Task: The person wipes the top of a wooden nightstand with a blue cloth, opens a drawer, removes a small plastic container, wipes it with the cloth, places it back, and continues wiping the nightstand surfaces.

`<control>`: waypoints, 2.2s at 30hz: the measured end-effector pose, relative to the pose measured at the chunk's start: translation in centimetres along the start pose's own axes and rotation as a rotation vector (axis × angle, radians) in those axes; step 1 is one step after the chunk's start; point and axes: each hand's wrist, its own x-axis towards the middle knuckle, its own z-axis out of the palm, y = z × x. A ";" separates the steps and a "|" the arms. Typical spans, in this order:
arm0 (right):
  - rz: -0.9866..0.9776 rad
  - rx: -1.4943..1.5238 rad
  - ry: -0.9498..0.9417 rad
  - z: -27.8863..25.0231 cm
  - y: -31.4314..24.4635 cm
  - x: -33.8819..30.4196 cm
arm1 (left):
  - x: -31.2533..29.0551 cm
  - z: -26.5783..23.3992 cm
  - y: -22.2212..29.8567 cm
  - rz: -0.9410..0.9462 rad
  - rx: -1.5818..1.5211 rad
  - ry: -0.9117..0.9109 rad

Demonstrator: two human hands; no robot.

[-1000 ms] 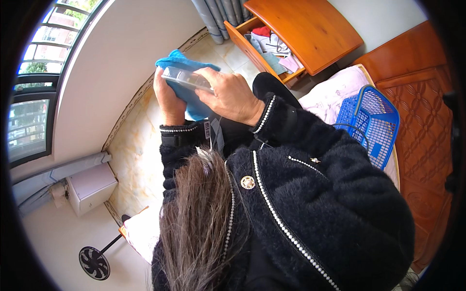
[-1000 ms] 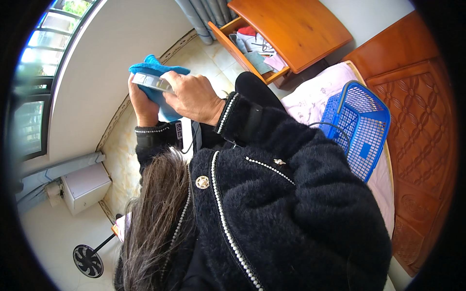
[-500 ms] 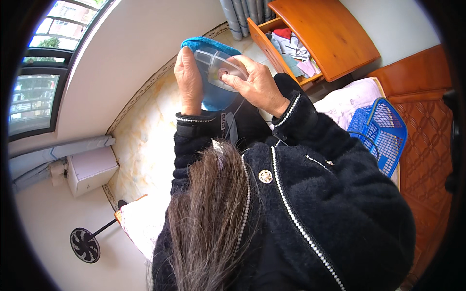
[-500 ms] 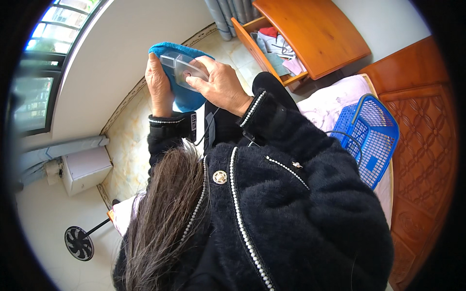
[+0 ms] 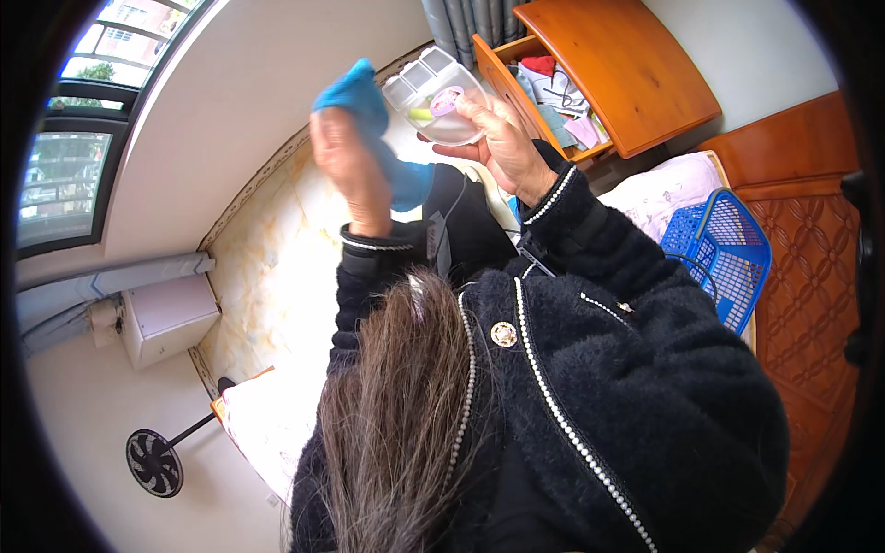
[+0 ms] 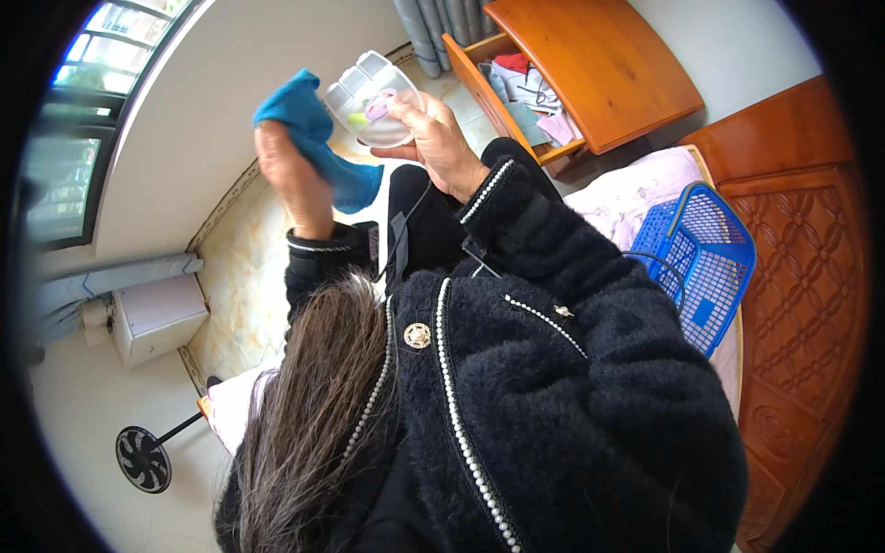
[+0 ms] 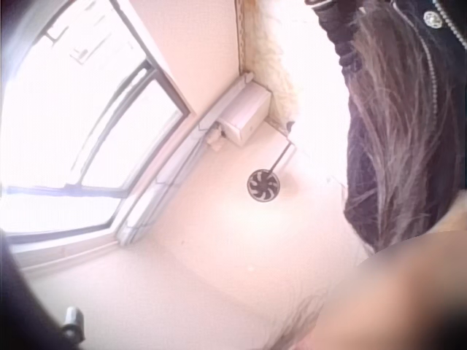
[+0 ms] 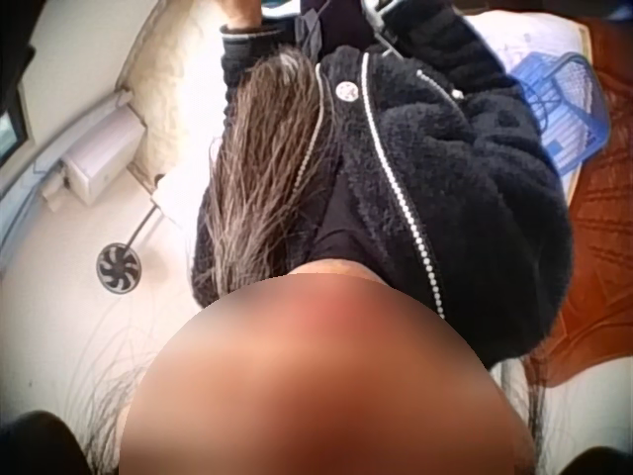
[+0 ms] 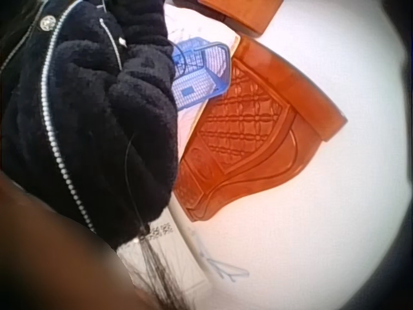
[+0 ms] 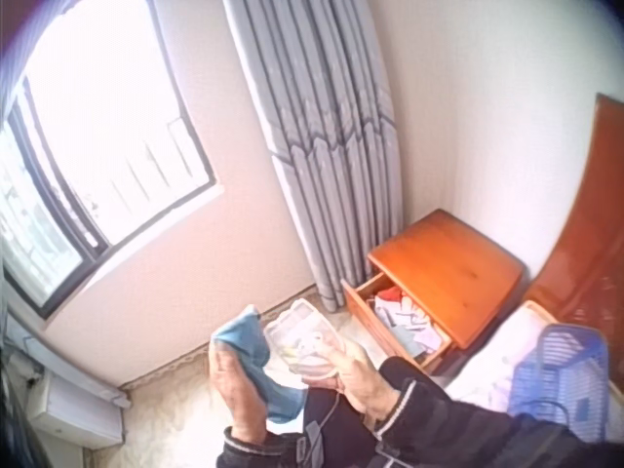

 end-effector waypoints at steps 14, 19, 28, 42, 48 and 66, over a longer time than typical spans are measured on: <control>0.076 0.163 0.051 1.4 0.6 -0.7 | 2.5 1.4 -2.6 0.215 0.325 -0.173; -0.113 0.192 0.087 1.0 0.6 -0.1 | -3.7 4.3 -1.4 0.455 0.457 -0.308; 0.014 0.167 -0.011 2.0 1.0 -0.6 | 2.2 2.1 -2.2 0.233 0.165 -0.124; -0.033 -0.041 0.032 1.2 1.0 -0.3 | 0.7 2.4 -2.7 0.147 0.146 0.016; -0.021 -0.061 -0.182 1.8 0.3 -0.7 | 4.1 -2.4 -1.9 -0.217 -0.302 0.105; -0.155 -0.851 -0.207 1.1 -5.2 -0.8 | -0.7 -3.4 4.3 -0.429 0.118 -0.449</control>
